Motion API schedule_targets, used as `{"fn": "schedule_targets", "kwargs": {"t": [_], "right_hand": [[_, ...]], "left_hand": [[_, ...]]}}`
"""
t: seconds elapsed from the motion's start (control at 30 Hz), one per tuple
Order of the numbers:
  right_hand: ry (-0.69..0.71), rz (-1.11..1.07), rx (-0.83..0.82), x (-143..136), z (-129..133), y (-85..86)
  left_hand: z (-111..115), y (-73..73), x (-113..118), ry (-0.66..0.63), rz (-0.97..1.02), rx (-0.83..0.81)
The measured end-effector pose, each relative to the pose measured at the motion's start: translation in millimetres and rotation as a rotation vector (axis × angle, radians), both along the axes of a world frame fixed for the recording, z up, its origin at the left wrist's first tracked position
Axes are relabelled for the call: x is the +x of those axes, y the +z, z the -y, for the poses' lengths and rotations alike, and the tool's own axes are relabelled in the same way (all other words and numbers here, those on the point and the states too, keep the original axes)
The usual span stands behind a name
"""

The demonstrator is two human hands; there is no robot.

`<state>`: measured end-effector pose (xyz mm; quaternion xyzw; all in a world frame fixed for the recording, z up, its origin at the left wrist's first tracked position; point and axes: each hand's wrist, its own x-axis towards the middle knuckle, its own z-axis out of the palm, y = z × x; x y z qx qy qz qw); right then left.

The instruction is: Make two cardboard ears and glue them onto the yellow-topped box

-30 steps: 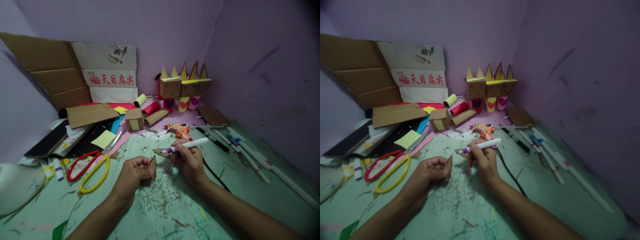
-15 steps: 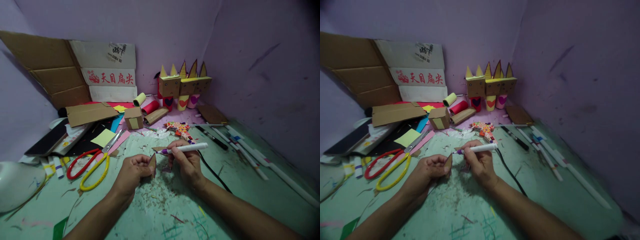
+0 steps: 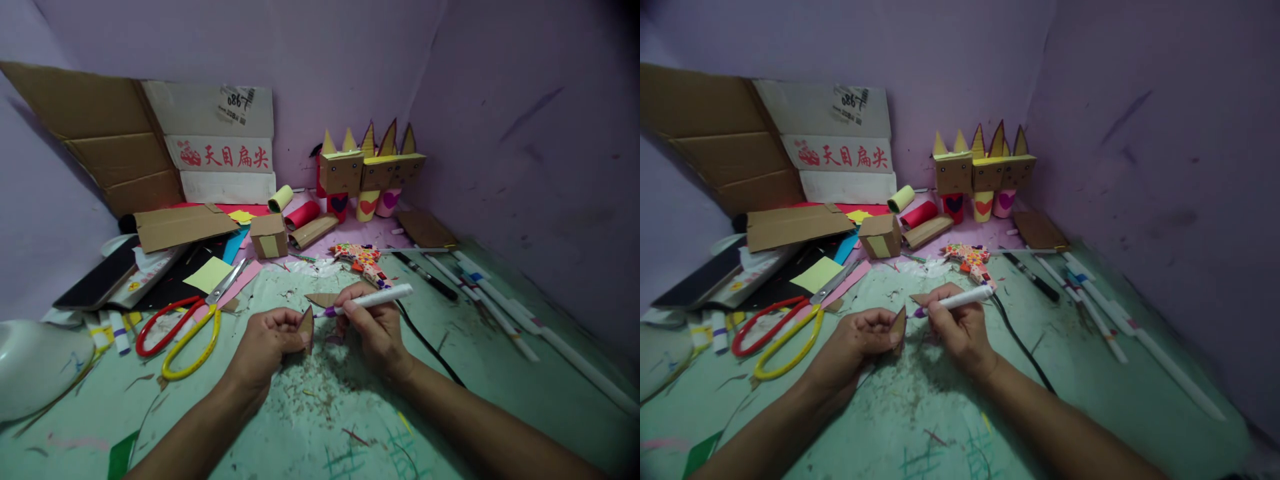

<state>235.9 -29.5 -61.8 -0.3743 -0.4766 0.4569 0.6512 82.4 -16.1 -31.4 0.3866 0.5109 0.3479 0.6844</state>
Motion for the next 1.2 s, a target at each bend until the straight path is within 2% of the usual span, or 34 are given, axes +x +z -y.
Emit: {"fn": "schedule_targets", "kwargs": {"t": [0.17, 0.5, 0.83, 1.2], "right_hand": [[-0.04, -0.052, -0.013, -1.1, 0.2, 3.1], [0.002, -0.012, -0.029, 0.7, 0.1, 0.5], [-0.014, -0.004, -0.053, -0.4, -0.3, 4.3], [-0.027, 0.005, -0.013, -0.5, 0.2, 4.6]], "left_hand": [[-0.7, 0.0, 0.3, -0.012, -0.009, 0.005], [-1.4, -0.8, -0.3, 0.006, -0.008, -0.012], [-0.7, -0.1, 0.0, -0.003, -0.007, -0.003], [0.0, 1.1, -0.4, -0.026, -0.007, 0.008]]}}
